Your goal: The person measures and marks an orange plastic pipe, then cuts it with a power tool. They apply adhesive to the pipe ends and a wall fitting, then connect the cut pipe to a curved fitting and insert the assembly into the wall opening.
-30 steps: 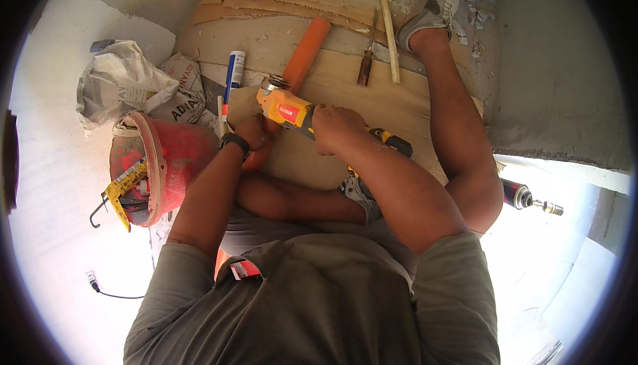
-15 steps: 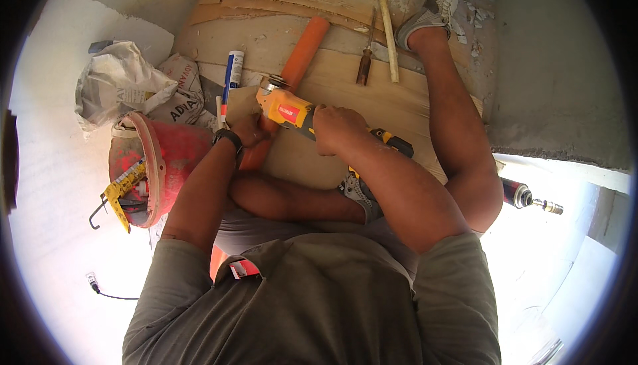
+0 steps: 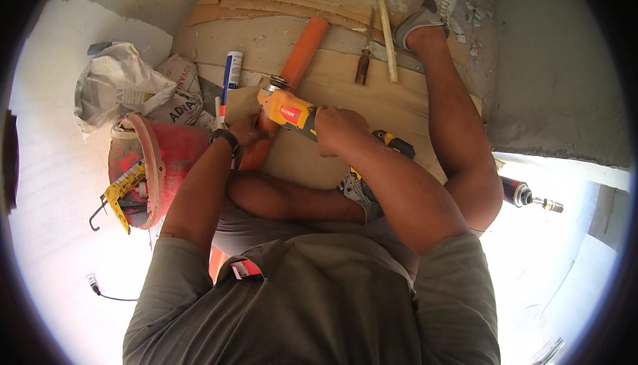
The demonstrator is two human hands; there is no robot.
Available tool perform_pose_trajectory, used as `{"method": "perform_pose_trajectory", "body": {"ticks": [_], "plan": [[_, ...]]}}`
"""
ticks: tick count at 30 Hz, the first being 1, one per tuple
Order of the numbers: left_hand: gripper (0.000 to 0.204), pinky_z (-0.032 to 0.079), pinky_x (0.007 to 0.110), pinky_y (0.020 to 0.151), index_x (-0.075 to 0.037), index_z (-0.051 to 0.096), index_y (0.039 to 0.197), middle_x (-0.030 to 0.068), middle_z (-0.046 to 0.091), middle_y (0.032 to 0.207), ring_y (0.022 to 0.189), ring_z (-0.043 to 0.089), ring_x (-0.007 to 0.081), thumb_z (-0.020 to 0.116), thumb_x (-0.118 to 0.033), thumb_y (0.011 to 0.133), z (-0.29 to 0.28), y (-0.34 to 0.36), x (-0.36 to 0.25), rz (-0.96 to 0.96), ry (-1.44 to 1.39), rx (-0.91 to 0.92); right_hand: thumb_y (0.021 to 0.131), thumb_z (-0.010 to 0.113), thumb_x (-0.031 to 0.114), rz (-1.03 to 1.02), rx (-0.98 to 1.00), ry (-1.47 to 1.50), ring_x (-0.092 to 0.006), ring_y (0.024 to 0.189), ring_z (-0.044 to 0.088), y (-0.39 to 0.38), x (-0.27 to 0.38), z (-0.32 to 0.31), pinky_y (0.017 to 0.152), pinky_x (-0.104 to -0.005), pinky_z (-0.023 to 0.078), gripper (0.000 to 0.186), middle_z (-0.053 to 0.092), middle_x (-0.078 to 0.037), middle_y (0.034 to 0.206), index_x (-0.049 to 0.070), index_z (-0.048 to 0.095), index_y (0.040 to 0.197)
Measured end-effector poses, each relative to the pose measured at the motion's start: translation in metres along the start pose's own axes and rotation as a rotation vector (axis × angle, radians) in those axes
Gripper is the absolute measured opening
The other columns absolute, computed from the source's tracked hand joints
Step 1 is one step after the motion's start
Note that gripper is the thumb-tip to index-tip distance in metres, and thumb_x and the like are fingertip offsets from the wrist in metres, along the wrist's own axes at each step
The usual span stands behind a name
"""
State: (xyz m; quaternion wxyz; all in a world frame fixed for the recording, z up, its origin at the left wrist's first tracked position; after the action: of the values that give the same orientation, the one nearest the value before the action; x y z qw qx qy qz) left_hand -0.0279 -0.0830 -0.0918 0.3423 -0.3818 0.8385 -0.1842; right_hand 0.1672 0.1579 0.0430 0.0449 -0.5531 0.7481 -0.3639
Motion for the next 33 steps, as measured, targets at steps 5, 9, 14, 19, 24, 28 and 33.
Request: {"method": "perform_pose_trajectory", "body": {"ticks": [5,9,14,19,24,28,33], "plan": [[0.09,0.044,0.041,0.109,0.012,0.05,0.142,0.0303,0.063,0.134,0.128,0.06,0.0372,0.083,-0.045,0.08,-0.004,-0.003,-0.004,-0.04,-0.048,0.059,0.071,0.079,0.01,0.009,-0.008,-0.001,-0.0327,0.112,0.071,-0.004,-0.003,0.0,0.093,-0.0418,0.059,0.064,0.072,-0.018,0.121,-0.004,0.055,0.13],[0.091,0.044,0.041,0.111,0.012,0.051,0.141,0.0319,0.062,0.134,0.13,0.059,0.0389,0.083,-0.046,0.079,-0.008,-0.008,-0.01,-0.044,-0.088,0.064,0.072,0.079,0.01,0.013,0.015,0.0,-0.0327,0.11,0.072,-0.003,-0.004,0.001,0.091,-0.0419,0.059,0.062,0.072,-0.018,0.119,-0.003,0.056,0.128],[0.089,0.043,0.04,0.111,0.012,0.051,0.14,0.0312,0.062,0.135,0.13,0.059,0.038,0.083,-0.044,0.08,0.003,0.001,0.011,-0.071,-0.134,0.079,0.073,0.078,0.014,-0.014,0.006,0.015,-0.037,0.11,0.07,-0.012,-0.008,-0.006,0.091,-0.0448,0.057,0.062,0.07,-0.022,0.114,-0.003,0.054,0.128],[0.076,0.045,0.041,0.11,0.004,0.059,0.136,0.0289,0.057,0.14,0.133,0.056,0.0355,0.082,-0.042,0.08,0.037,0.019,0.025,-0.033,-0.228,-0.048,0.075,0.076,0.014,-0.086,-0.066,0.016,-0.0379,0.107,0.07,-0.037,-0.008,-0.013,0.089,-0.0464,0.057,0.056,0.07,-0.023,0.111,-0.002,0.053,0.123],[0.053,0.048,0.041,0.107,-0.012,0.068,0.128,0.0206,0.059,0.14,0.129,0.058,0.0342,0.079,-0.038,0.084,0.046,0.008,-0.004,-0.122,0.311,-0.084,0.076,0.077,0.016,-0.103,-0.111,0.108,-0.0383,0.103,0.07,-0.046,0.003,-0.005,0.088,-0.0477,0.057,0.051,0.071,-0.022,0.104,-0.001,0.054,0.118],[0.041,0.052,0.042,0.102,-0.014,0.071,0.122,0.0153,0.068,0.129,0.12,0.064,0.0329,0.074,-0.035,0.086,0.028,-0.004,-0.016,0.109,0.198,-0.209,0.074,0.078,0.015,-0.094,-0.111,0.115,-0.0388,0.099,0.072,-0.039,0.007,0.002,0.088,-0.0484,0.057,0.051,0.073,-0.021,0.1,-0.001,0.055,0.117],[0.038,0.053,0.044,0.099,-0.01,0.071,0.119,0.0178,0.071,0.121,0.114,0.067,0.0342,0.071,-0.032,0.088,0.024,-0.003,-0.012,0.054,0.013,-0.074,0.073,0.077,0.012,-0.106,-0.133,0.091,-0.0395,0.097,0.073,-0.024,0.009,0.003,0.086,-0.0484,0.058,0.05,0.074,-0.021,0.096,-0.001,0.055,0.116]]}}
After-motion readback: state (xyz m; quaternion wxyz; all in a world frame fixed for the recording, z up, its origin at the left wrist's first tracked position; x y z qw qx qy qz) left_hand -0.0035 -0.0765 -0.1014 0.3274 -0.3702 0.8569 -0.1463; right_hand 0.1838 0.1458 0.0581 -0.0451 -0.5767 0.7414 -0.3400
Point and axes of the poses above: each hand's wrist, its own y-axis towards the middle knuckle, its own z-axis out of the palm, x = y × z, the point moved 1 cm from there along y, towards the middle knuckle
